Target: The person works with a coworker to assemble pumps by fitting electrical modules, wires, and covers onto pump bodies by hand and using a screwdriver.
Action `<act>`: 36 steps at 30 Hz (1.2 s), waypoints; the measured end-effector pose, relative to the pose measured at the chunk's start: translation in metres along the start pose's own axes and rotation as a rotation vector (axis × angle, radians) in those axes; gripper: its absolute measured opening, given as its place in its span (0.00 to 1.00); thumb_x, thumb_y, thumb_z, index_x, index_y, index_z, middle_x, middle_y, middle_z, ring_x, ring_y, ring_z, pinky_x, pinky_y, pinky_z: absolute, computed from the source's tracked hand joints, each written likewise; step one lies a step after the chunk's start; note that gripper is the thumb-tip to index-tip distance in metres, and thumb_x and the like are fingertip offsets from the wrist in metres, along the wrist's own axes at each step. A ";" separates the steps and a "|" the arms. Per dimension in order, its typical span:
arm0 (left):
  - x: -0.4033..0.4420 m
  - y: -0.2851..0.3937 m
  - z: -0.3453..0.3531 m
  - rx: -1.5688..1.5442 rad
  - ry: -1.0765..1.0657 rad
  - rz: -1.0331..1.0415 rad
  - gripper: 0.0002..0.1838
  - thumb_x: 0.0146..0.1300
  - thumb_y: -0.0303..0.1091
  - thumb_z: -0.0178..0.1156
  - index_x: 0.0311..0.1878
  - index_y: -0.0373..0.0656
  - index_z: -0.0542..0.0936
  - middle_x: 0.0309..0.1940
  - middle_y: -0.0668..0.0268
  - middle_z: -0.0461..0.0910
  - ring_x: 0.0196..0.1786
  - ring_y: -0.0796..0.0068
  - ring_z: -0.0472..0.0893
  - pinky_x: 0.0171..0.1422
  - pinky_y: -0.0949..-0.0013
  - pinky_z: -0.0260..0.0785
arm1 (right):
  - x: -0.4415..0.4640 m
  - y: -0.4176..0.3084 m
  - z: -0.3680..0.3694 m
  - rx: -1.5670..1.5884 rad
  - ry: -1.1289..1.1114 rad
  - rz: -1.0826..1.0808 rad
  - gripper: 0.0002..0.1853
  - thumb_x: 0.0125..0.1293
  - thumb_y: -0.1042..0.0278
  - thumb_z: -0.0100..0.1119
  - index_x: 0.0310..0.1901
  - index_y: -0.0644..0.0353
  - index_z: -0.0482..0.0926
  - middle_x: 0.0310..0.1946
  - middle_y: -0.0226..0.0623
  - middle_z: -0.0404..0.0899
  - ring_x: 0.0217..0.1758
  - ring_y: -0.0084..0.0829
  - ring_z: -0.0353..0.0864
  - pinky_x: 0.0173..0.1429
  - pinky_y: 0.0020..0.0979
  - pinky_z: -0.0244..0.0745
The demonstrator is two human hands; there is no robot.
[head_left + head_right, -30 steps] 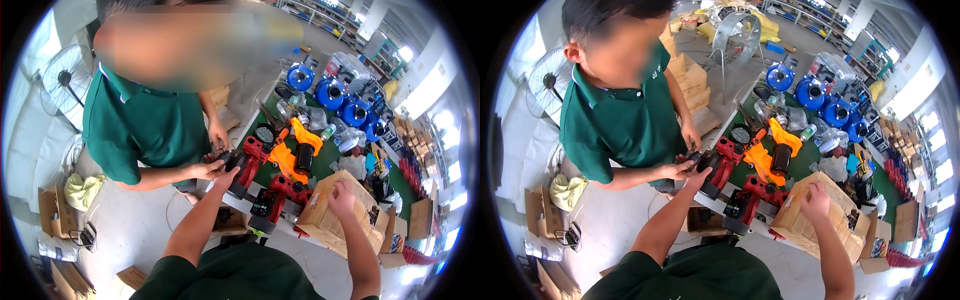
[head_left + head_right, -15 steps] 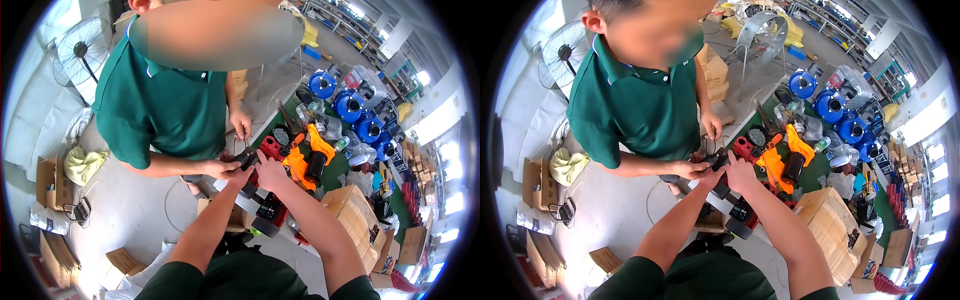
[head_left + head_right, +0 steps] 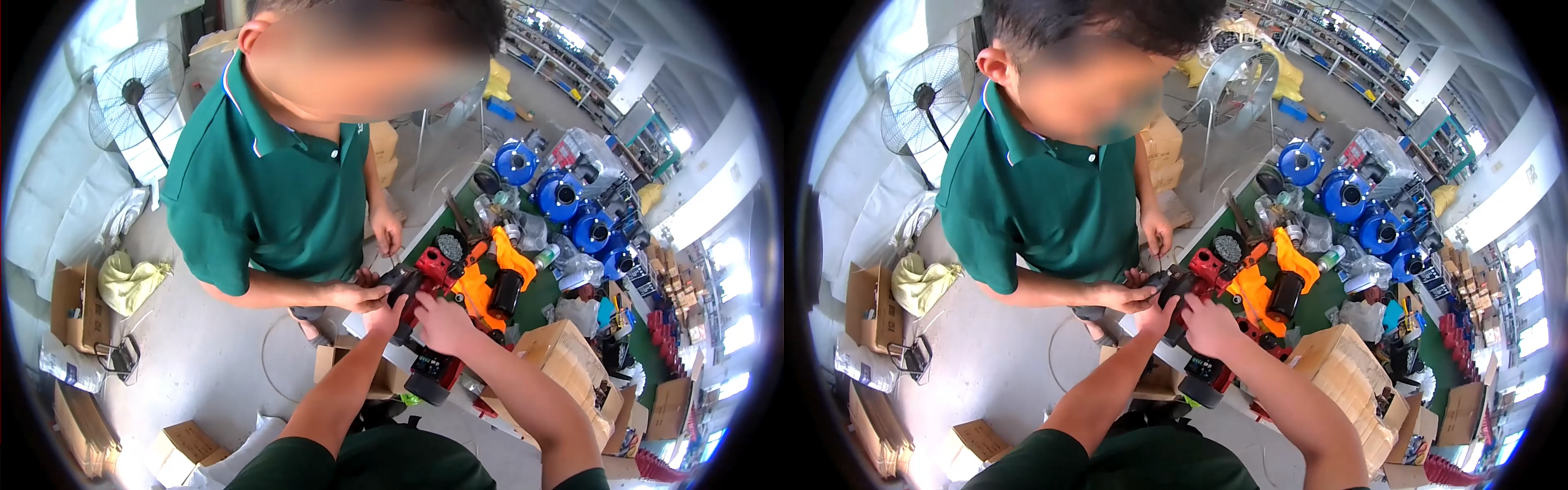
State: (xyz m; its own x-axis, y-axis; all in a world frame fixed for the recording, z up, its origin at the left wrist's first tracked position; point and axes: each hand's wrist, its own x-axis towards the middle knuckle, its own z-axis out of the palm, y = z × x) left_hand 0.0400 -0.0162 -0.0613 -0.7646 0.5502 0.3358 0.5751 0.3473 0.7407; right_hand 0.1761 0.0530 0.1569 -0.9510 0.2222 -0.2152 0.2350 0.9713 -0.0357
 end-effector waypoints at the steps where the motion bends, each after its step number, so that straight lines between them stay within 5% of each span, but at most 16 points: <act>1: -0.002 0.000 0.000 -0.032 -0.013 -0.017 0.40 0.66 0.57 0.71 0.75 0.44 0.75 0.84 0.43 0.55 0.87 0.36 0.46 0.91 0.44 0.37 | -0.020 -0.001 -0.005 0.052 -0.008 -0.034 0.16 0.60 0.65 0.67 0.49 0.60 0.82 0.69 0.45 0.73 0.56 0.47 0.83 0.55 0.47 0.83; 4: -0.005 0.001 0.002 -0.050 0.090 0.010 0.41 0.65 0.56 0.72 0.76 0.46 0.73 0.81 0.46 0.62 0.85 0.42 0.54 0.90 0.49 0.44 | -0.085 0.007 -0.031 0.162 0.085 -0.052 0.15 0.62 0.65 0.65 0.50 0.56 0.83 0.65 0.41 0.79 0.54 0.46 0.85 0.52 0.46 0.85; 7: -0.013 -0.020 0.005 -0.137 -0.297 -0.124 0.43 0.65 0.55 0.73 0.79 0.48 0.70 0.75 0.52 0.70 0.80 0.51 0.63 0.86 0.55 0.51 | -0.151 0.038 -0.044 0.135 0.194 0.108 0.16 0.59 0.68 0.67 0.50 0.56 0.84 0.61 0.39 0.83 0.58 0.44 0.86 0.58 0.43 0.85; 8: -0.013 -0.025 0.005 -0.125 -0.320 -0.104 0.44 0.65 0.55 0.73 0.80 0.48 0.69 0.74 0.54 0.72 0.78 0.53 0.65 0.85 0.56 0.54 | -0.173 0.059 -0.033 0.075 0.324 0.102 0.15 0.62 0.67 0.66 0.51 0.56 0.84 0.61 0.40 0.82 0.51 0.46 0.87 0.53 0.45 0.85; 13: -0.004 -0.049 0.008 -0.125 -0.400 -0.025 0.43 0.64 0.52 0.72 0.79 0.47 0.67 0.68 0.60 0.76 0.72 0.62 0.72 0.79 0.62 0.61 | -0.239 0.091 -0.014 0.485 0.421 0.682 0.13 0.60 0.74 0.66 0.48 0.61 0.84 0.57 0.43 0.83 0.54 0.48 0.84 0.58 0.44 0.82; 16: 0.004 -0.042 -0.001 -0.323 -0.396 -0.053 0.39 0.64 0.51 0.71 0.74 0.46 0.69 0.66 0.61 0.77 0.71 0.64 0.72 0.79 0.64 0.61 | -0.246 0.102 0.032 0.340 0.631 0.596 0.12 0.60 0.75 0.68 0.46 0.64 0.83 0.54 0.43 0.82 0.56 0.49 0.81 0.61 0.45 0.78; 26: -0.001 -0.016 -0.021 -0.668 -0.405 -0.144 0.25 0.64 0.46 0.66 0.60 0.42 0.76 0.61 0.66 0.78 0.68 0.73 0.73 0.78 0.71 0.59 | -0.244 0.101 0.032 0.284 0.640 0.565 0.12 0.59 0.73 0.71 0.43 0.65 0.83 0.51 0.43 0.83 0.54 0.50 0.80 0.61 0.45 0.78; 31: -0.004 -0.020 -0.018 -0.557 -0.370 -0.125 0.28 0.61 0.39 0.68 0.63 0.42 0.73 0.61 0.67 0.78 0.70 0.72 0.72 0.79 0.71 0.58 | -0.241 0.101 0.027 0.259 0.652 0.535 0.12 0.58 0.72 0.71 0.43 0.65 0.83 0.50 0.43 0.83 0.54 0.50 0.80 0.61 0.45 0.78; 36: -0.013 -0.064 0.028 -0.488 -0.323 -0.035 0.35 0.59 0.48 0.73 0.66 0.42 0.75 0.65 0.64 0.76 0.74 0.66 0.70 0.83 0.67 0.54 | -0.240 0.102 0.028 0.177 0.629 0.523 0.11 0.59 0.71 0.71 0.42 0.64 0.84 0.50 0.43 0.83 0.55 0.50 0.81 0.59 0.45 0.79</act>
State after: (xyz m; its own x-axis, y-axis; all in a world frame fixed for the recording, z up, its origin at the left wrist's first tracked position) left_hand 0.0208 -0.0242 -0.1293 -0.6096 0.7745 0.1687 0.2919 0.0215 0.9562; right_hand 0.4337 0.0963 0.1778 -0.6333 0.6970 0.3364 0.6551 0.7142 -0.2466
